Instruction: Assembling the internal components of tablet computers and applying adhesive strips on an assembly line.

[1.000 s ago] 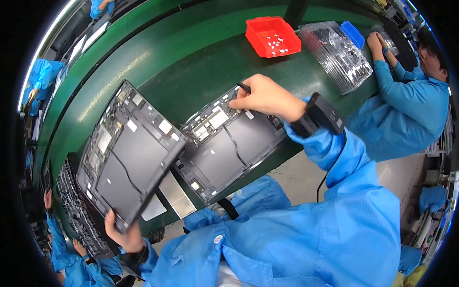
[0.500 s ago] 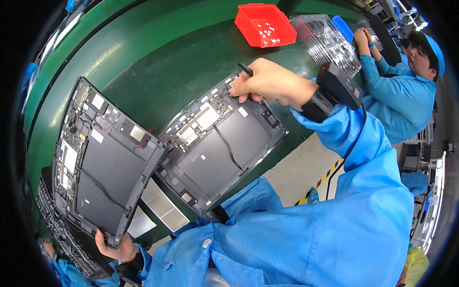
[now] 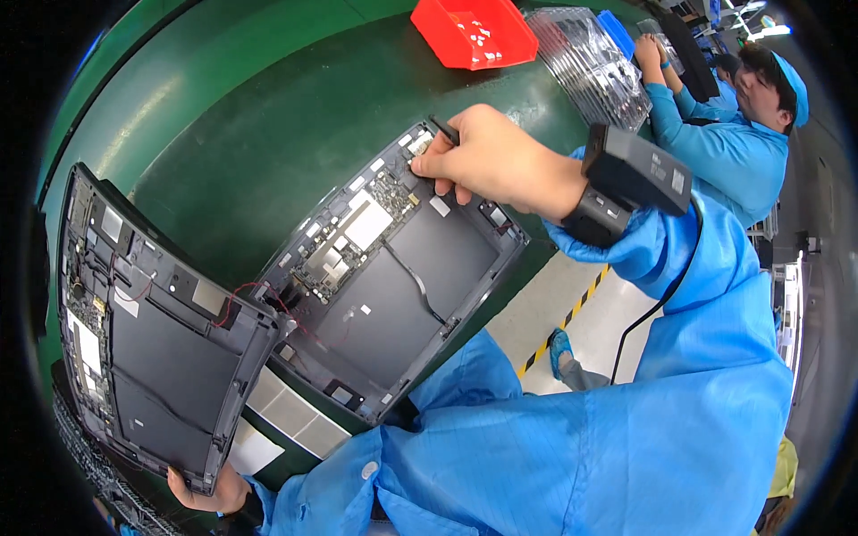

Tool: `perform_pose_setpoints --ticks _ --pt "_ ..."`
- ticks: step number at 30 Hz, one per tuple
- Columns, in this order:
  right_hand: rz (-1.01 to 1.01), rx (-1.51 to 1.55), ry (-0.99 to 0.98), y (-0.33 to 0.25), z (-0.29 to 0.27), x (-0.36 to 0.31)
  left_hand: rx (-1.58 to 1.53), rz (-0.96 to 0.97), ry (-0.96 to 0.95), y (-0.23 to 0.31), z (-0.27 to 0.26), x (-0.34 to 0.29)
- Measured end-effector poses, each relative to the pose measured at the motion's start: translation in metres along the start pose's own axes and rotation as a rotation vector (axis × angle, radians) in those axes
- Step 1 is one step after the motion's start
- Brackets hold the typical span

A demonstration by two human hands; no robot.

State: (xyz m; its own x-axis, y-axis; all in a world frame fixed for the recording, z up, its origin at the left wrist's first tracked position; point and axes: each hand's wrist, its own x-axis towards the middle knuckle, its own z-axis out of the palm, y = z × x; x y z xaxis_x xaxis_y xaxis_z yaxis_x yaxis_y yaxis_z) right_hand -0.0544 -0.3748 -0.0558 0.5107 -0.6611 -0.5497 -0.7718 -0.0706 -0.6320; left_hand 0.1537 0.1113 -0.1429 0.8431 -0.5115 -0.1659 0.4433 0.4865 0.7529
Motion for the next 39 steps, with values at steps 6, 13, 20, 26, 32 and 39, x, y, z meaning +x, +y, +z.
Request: perform_pose_setpoints --ticks 6,13,20,26,32,39 --pt "0.142 0.005 -0.058 -0.015 -0.006 -0.001 -0.086 -0.057 0.023 0.003 0.004 -0.002" --pt "0.211 -0.235 -0.087 -0.022 -0.012 0.003 -0.206 -0.072 -0.021 0.000 0.010 0.003" --pt "-0.038 -0.644 -0.142 -0.015 -0.029 0.010 -0.227 -0.063 -0.057 0.007 0.009 0.004" --pt "-0.333 0.383 -0.196 -0.003 -0.014 -0.059 0.080 -0.209 0.086 -0.015 0.075 -0.025" --pt "-0.369 0.485 -0.043 0.071 0.016 -0.089 0.412 -0.467 0.030 -0.061 0.180 -0.036" --pt "-0.570 -0.321 0.275 0.060 -0.010 -0.088 1.154 -0.440 -0.253 -0.052 0.201 -0.023"
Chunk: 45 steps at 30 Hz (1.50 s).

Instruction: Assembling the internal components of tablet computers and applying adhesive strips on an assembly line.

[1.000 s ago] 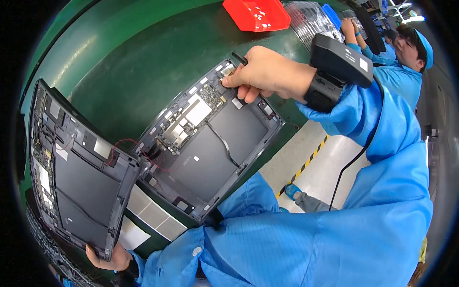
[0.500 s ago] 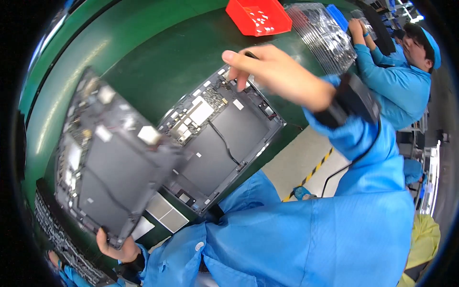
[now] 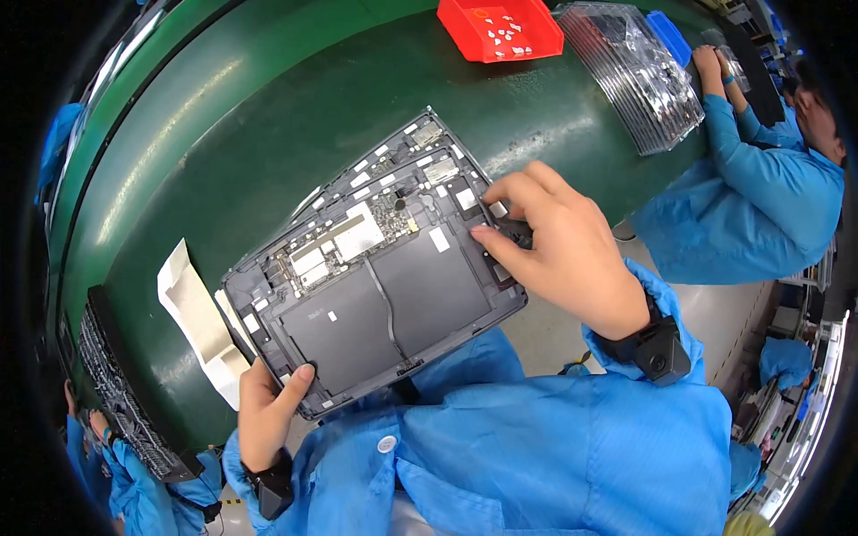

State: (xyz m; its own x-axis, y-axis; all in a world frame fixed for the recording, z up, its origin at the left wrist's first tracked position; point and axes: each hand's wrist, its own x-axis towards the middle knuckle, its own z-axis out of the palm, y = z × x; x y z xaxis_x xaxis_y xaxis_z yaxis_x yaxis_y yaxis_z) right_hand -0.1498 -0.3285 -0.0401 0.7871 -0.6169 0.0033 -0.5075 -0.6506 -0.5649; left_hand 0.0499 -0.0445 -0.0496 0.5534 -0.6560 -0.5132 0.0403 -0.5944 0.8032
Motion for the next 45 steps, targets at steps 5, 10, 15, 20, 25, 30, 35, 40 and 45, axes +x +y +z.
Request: perform_pose_setpoints --ticks 5,10,15,20,25,30,35,40,45 --pt "-0.166 0.196 0.026 -0.012 0.010 0.017 0.702 0.127 0.114 0.060 -0.023 0.001" --pt "-0.177 0.147 0.047 -0.025 0.024 0.031 0.648 0.706 0.051 0.105 0.018 0.054" --pt "-0.076 0.131 0.083 -0.016 0.042 0.036 0.685 1.031 0.031 0.111 0.059 0.109" --pt "0.000 0.271 0.088 -0.014 0.025 0.036 0.427 1.005 -0.032 0.099 0.079 0.136" --pt "-0.042 0.333 0.134 -0.008 0.030 0.037 0.437 1.004 0.019 0.097 0.085 0.145" --pt "-0.161 0.086 0.387 -0.012 0.043 0.036 0.388 0.946 -0.011 0.096 0.086 0.148" --pt "-0.288 0.035 0.468 -0.010 0.051 0.033 0.356 0.943 -0.019 0.094 0.086 0.147" --pt "-0.331 -0.002 0.451 -0.005 0.049 0.035 0.364 0.935 -0.036 0.093 0.086 0.149" --pt "-0.435 -0.104 0.430 -0.005 0.043 0.041 0.384 0.937 -0.047 0.095 0.087 0.148"
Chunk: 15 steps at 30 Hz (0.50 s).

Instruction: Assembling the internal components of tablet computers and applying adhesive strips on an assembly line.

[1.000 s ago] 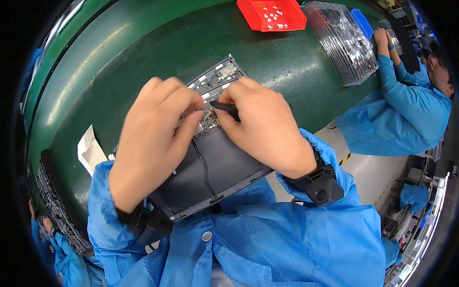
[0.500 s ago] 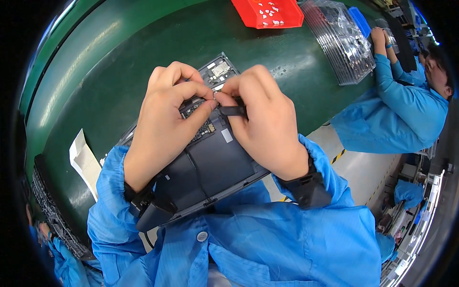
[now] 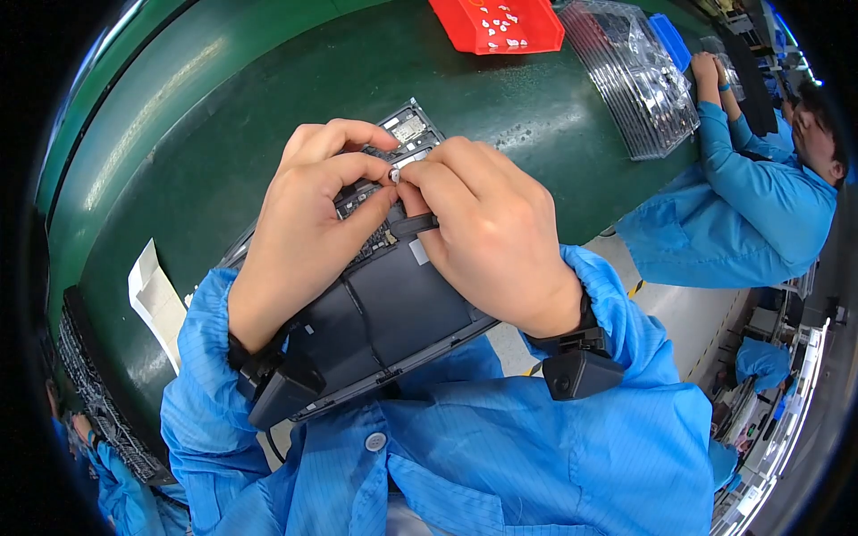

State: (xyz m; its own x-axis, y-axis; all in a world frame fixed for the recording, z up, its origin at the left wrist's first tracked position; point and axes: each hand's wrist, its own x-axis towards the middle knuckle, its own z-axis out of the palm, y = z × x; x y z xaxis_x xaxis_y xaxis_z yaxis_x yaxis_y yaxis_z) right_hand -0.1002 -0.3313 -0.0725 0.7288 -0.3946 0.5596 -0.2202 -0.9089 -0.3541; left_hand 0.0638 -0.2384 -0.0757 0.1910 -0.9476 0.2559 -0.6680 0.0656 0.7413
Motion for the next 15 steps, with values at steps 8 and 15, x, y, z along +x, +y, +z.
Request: perform_pose_setpoints --ticks 8,15 --pt "-0.116 -0.132 -0.140 -0.002 -0.012 0.007 0.008 0.057 -0.011 -0.002 0.003 0.000" --pt "-0.132 -0.169 -0.199 -0.003 -0.016 0.011 0.010 0.080 -0.006 -0.003 0.005 0.001"
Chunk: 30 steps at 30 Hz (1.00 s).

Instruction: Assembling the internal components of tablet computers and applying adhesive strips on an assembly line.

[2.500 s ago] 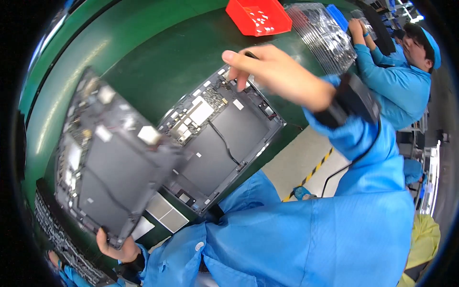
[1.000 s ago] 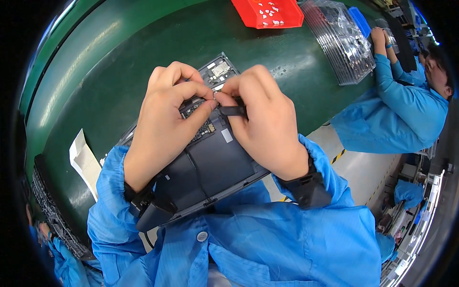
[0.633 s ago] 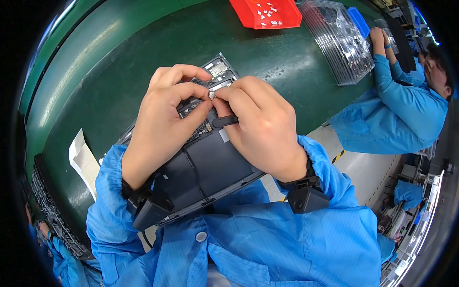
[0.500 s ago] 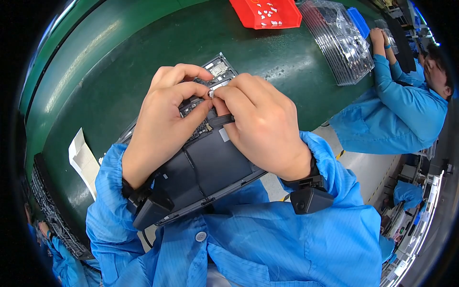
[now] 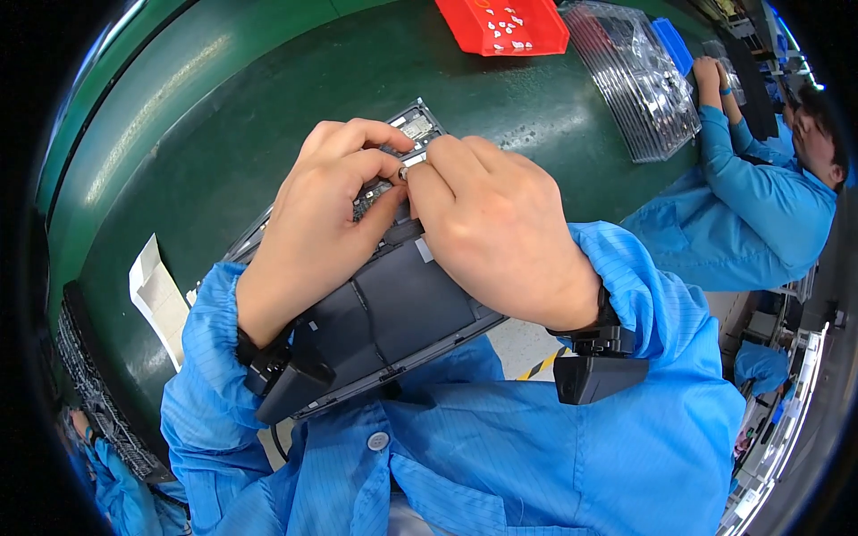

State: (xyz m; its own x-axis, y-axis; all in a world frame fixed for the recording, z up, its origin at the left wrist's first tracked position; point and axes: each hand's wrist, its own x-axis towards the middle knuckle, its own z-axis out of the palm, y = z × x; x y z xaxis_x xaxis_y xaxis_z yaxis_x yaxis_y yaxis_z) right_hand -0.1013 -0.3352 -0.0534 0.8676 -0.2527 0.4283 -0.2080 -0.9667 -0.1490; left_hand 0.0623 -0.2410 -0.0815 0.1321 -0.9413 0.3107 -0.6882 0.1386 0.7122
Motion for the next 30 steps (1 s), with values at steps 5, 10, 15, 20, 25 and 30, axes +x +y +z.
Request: perform_pose_setpoints --ticks 5,10,15,20,25,30 --pt "0.025 0.035 0.016 -0.002 0.001 0.009 0.010 0.046 0.069 -0.001 0.003 0.002" --pt "-0.026 0.001 -0.013 0.004 0.003 0.010 -0.024 0.000 0.015 0.000 -0.001 0.000" --pt "0.031 0.117 0.041 0.009 0.007 0.001 -0.039 -0.001 0.022 -0.001 0.001 -0.002" --pt "0.045 0.157 0.072 0.004 0.009 -0.001 -0.024 0.013 0.027 -0.003 0.000 -0.003" --pt "0.023 0.154 0.089 0.003 0.008 -0.003 -0.041 0.006 0.019 -0.001 -0.001 -0.002" --pt "-0.052 0.122 0.118 0.009 0.012 -0.002 -0.021 0.006 0.015 -0.001 0.000 -0.002"
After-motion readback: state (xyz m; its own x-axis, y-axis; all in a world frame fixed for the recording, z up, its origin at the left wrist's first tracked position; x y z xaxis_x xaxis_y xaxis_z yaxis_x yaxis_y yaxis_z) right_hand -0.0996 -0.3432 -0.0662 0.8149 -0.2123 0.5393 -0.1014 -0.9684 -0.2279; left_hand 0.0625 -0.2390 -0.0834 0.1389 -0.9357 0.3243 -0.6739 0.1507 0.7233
